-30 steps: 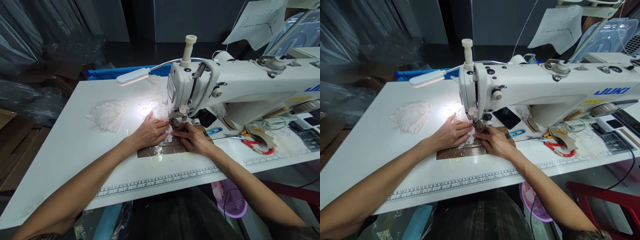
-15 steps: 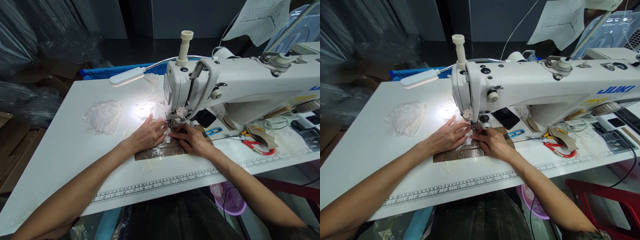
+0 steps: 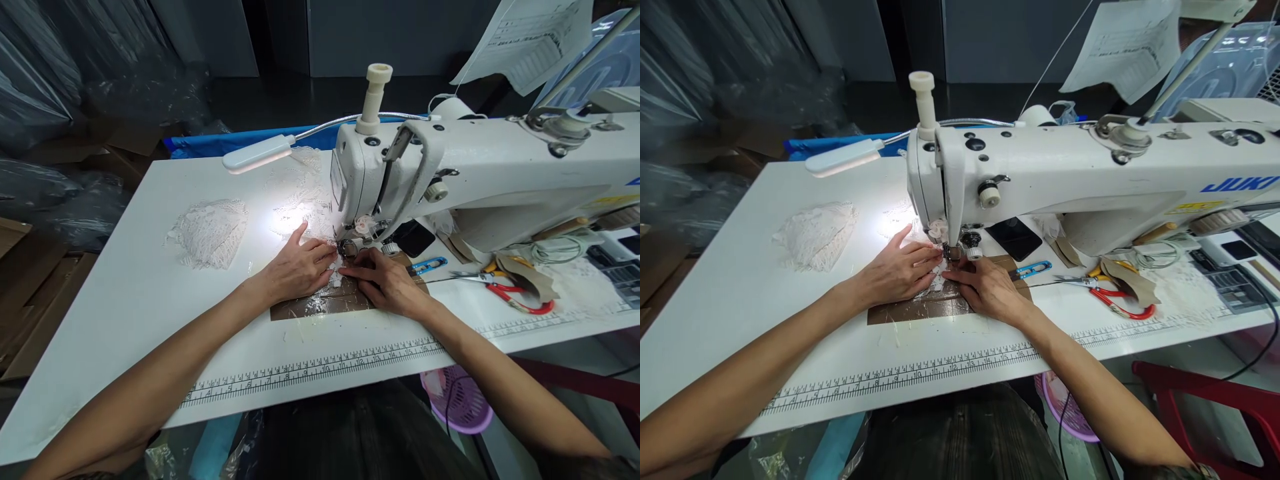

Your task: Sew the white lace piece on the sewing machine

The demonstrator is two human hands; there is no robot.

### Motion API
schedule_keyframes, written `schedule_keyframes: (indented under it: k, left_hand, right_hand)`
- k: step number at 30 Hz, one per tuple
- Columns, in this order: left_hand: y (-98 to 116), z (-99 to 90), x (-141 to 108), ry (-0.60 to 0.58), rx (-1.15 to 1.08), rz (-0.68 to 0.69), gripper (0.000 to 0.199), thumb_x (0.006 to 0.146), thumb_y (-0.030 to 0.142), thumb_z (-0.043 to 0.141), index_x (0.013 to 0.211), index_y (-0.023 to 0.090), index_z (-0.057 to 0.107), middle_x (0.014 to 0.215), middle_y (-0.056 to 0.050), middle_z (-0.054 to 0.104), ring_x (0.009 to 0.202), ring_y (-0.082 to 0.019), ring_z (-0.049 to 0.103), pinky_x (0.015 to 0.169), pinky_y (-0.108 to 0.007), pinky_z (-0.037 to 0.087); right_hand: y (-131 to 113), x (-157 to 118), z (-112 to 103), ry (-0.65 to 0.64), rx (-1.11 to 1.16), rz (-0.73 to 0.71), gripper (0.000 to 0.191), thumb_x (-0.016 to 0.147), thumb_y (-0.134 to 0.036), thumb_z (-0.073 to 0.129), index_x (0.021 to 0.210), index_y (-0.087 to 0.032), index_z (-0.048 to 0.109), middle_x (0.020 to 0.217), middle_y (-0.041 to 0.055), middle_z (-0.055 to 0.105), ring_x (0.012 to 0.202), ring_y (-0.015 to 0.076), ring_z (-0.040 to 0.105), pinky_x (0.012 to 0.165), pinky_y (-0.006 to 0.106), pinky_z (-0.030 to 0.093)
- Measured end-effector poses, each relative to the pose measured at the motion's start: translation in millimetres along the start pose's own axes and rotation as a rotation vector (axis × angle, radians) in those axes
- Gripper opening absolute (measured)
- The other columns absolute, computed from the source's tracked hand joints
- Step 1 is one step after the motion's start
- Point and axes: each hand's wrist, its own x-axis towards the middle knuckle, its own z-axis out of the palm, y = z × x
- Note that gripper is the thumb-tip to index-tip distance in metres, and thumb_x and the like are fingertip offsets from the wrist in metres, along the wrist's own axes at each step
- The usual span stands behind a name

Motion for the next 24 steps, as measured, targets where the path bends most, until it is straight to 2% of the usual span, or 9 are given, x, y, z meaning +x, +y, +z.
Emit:
schedule_keyframes:
  k: [7,24]
  left_hand:
    - [0.4,2.0,0.4,-0.007,-0.004,-0.004,0.03,0.096,0.028,0.043,0.116,0.016,0.063,0.118,-0.009,0.064,0.101,-0.022,0.062,0.108,-0.058,0.032]
    - [2.0,1.0,3.6,-0.024,0.021,-0.034,0.029,0.097,0.027,0.043,0.114,0.015,0.063,0.116,-0.009,0.064,0.096,-0.022,0.063,0.105,-0.059,0.034]
  right_hand:
    - [1.6,-0.1,0.2,-0.007,0.019,0.028,0.035,0.088,-0.019,0.052,0.118,-0.027,0.067,0.111,0.0096,0.052,0.098,0.0216,0.057,0.089,0.041,0.052]
    - [2.2,-0.8,3.3,0.029,0.012,0.007,0.035,0.088,-0.019,0.051,0.119,-0.024,0.067,0.111,0.0111,0.052,0.098,0.0228,0.057,0.086,0.043,0.053]
